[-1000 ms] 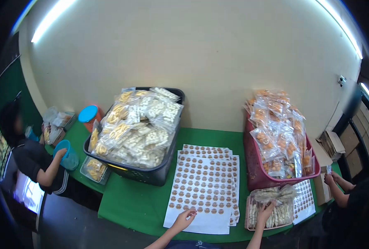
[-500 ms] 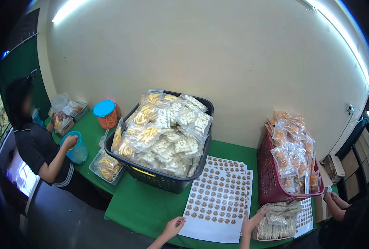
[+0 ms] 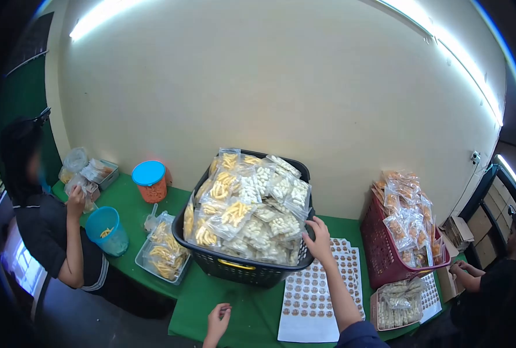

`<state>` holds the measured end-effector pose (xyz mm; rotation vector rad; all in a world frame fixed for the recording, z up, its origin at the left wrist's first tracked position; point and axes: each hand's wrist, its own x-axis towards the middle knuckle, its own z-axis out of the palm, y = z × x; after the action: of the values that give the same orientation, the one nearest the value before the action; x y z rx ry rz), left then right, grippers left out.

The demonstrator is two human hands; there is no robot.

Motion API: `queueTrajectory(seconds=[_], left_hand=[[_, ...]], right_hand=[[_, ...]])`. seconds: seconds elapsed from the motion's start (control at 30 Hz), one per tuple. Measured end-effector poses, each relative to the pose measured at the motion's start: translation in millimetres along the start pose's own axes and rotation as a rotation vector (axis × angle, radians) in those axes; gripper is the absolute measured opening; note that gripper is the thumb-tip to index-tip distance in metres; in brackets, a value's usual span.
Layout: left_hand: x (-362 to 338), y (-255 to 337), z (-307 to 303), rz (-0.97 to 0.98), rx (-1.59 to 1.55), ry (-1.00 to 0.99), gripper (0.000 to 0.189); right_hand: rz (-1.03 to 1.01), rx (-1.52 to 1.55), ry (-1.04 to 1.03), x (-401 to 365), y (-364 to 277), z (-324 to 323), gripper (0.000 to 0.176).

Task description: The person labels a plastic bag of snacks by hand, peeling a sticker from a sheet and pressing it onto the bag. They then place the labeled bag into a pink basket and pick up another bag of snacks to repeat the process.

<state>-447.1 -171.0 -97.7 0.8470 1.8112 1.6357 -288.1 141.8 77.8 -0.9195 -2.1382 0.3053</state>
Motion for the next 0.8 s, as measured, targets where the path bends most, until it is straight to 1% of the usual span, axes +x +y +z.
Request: queueTrajectory(seconds=[0.07,0.1,0.17,0.2,0.27,0.3,0.4,0.5,0.6,0.63,0.73,0.77,0.8], left_hand=[[-3.2,-10.7,-29.4,-0.006,0.005,0.113,0.018],[-5.3,-23.7,-50.0,-0.106,-0.053,0.047,0.036],[-14.2,-36.7,-76.9,-0.066,0.017,0.159,0.026],[-17.9,-40.8,-89.9,-0.044,0.053,0.212,0.022],[-25.9,-49.1,-113.6,-0.060,0.104,0.266,0.023],[-28.4,-52.3,-122.7,-0.075,0.130,0.288,0.024],[-29.3,-61.1,-140.5,-0.101,0.146,0.329,0.024],[-20.2,-61.9,-137.8,-0.068,0.102,0.325,0.025],[-4.5,-59.1,-121.4,-0.030,0.090,0.282,0.025],[-1.2,-56.0,-113.4,-0.021,0.097,0.255,0.025],[8.3,-33.3,-82.8,-0.035,-0.015,0.110,0.026],[10.0,-22.2,-71.9,-0.025,-0.049,0.054,0.025],[11.6,-13.3,-60.9,-0.001,-0.085,0.008,0.025]], right_hand=[[0.051,-0.047,-0.102,25.6,11.6,23.4,0.031],[0.078,-0.050,-0.137,38.6,14.5,33.2,0.029],[0.111,-0.094,-0.164,54.9,35.2,58.2,0.027],[0.106,-0.146,-0.180,55.7,33.6,60.5,0.027],[0.102,-0.255,-0.217,55.4,31.3,62.7,0.027],[0.072,-0.322,-0.226,53.6,30.6,61.9,0.032],[0.088,-0.372,-0.286,52.5,29.2,59.2,0.034],[-0.136,-0.135,0.136,51.8,22.2,56.2,0.033],[-0.172,-0.041,0.425,37.8,-33.9,17.0,0.032],[-0.161,0.050,0.503,28.3,-50.0,8.2,0.031],[0.077,0.473,0.568,-8.4,-63.3,-7.2,0.028],[0.080,0.561,0.631,-18.5,-71.7,-17.1,0.027],[0.091,0.670,0.634,-29.0,-80.3,-30.6,0.031]])
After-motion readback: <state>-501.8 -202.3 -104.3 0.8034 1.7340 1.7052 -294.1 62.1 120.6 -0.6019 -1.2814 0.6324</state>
